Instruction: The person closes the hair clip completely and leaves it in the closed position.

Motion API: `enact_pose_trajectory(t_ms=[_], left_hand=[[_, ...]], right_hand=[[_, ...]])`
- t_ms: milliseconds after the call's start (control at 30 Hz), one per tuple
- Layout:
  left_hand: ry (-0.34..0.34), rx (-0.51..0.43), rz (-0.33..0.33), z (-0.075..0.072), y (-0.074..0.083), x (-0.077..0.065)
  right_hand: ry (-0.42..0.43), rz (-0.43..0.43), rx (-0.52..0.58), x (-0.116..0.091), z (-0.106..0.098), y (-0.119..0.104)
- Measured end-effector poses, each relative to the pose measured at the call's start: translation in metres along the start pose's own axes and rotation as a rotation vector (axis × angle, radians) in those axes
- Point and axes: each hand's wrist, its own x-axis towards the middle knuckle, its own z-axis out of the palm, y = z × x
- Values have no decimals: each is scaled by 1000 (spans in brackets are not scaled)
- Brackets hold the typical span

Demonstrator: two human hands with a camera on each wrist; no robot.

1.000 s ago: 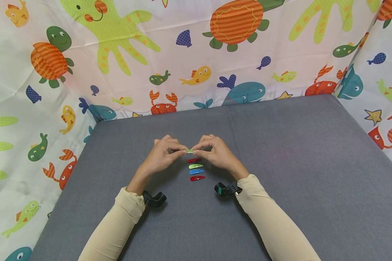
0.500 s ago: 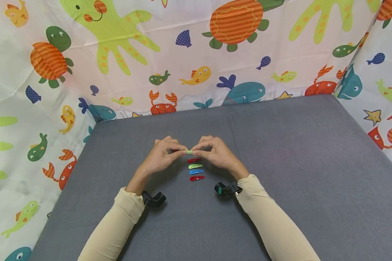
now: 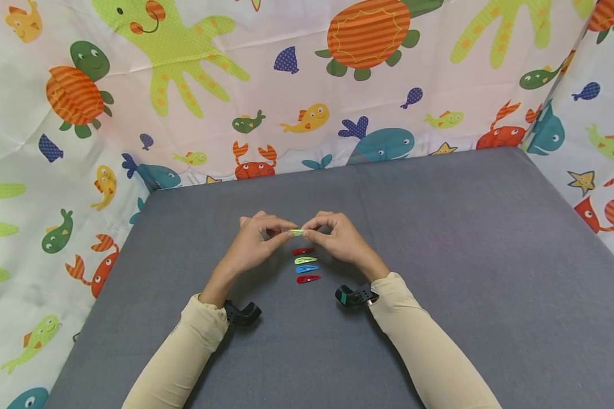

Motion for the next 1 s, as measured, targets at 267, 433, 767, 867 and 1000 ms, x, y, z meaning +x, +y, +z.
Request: enact_pose_trajectory(t_ms=[267,433,767,867,1000], left_hand=[[109,94,59,3,2,0],[140,138,104,3,3,0],[176,254,159,4,3,1],[182,264,160,4,4,1],[189,267,162,4,3,0]], right_hand=[[25,28,4,0,1,1],[35,53,-6,0,0,0],[46,97,-16,-1,2,-1],[41,104,1,-1,3,-2],[37,92,4,-2,3,-3]])
